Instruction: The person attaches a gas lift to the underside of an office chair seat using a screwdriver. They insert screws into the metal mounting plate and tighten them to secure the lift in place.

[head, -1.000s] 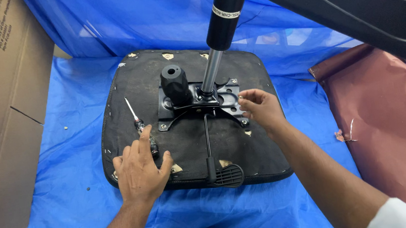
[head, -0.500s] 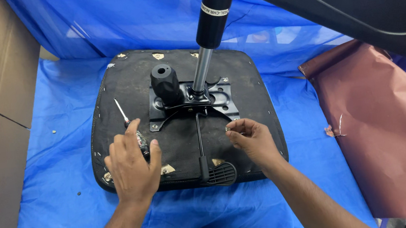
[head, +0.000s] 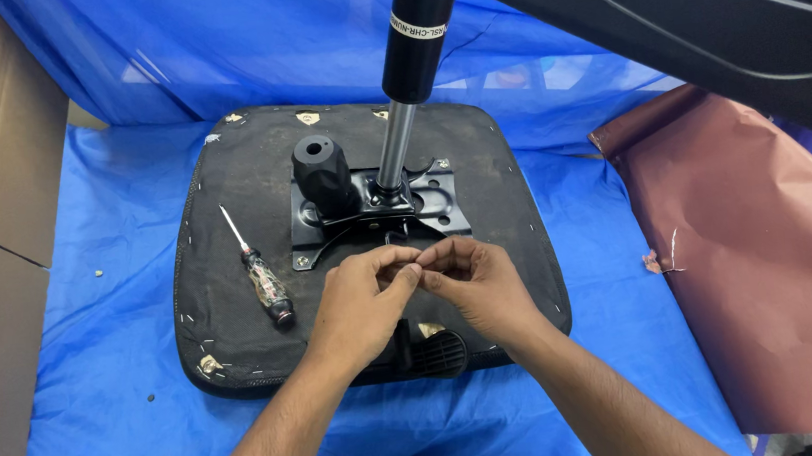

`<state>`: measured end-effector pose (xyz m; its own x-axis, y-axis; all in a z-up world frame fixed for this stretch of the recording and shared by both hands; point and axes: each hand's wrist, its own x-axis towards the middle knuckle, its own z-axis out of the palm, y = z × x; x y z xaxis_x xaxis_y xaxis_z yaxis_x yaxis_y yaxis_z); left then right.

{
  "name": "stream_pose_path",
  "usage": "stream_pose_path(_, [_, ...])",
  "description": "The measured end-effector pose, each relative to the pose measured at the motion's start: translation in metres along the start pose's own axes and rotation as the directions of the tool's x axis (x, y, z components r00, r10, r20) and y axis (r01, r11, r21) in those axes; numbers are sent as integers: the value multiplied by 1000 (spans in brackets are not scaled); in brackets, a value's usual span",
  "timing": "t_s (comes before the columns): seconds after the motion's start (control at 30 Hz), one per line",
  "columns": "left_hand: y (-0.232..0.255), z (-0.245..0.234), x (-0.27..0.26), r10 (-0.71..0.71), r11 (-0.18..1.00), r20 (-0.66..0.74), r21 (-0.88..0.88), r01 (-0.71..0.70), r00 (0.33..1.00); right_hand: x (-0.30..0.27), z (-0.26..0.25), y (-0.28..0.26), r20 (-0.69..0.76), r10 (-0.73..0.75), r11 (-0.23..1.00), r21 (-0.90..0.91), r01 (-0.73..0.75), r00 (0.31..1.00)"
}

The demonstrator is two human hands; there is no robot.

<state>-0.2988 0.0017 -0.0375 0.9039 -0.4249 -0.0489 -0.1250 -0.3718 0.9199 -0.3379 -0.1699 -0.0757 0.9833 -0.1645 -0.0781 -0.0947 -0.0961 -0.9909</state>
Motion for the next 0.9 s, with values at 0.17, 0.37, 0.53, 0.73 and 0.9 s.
stream_pose_path(0.17, [-8,-2,-1,-82,984,35,-153,87,996,-2,-3,2,37,22,999,-43,-20,999])
stream_pose_path(0.37, [-9,-18,3,-97,972,-74,-220,79,993,28,-13,-17,-43,-77,993,-94,73,996])
stream_pose_path(0.53, [-11,-37,9,-83,974,-144,-221,49,986,69,-15,-53,-198,-87,992,-105,67,976])
stream_pose_path(0.73, [-14,-59,15,-87,984,-186,-172,55,979,104,-1,-94,-248,-294,955,-106,275,923])
stream_pose_path(0.9, [-21,-78,30,-34,991,-242,-136,1,970,121,16,-106,-371,-346,923,-301,241,862])
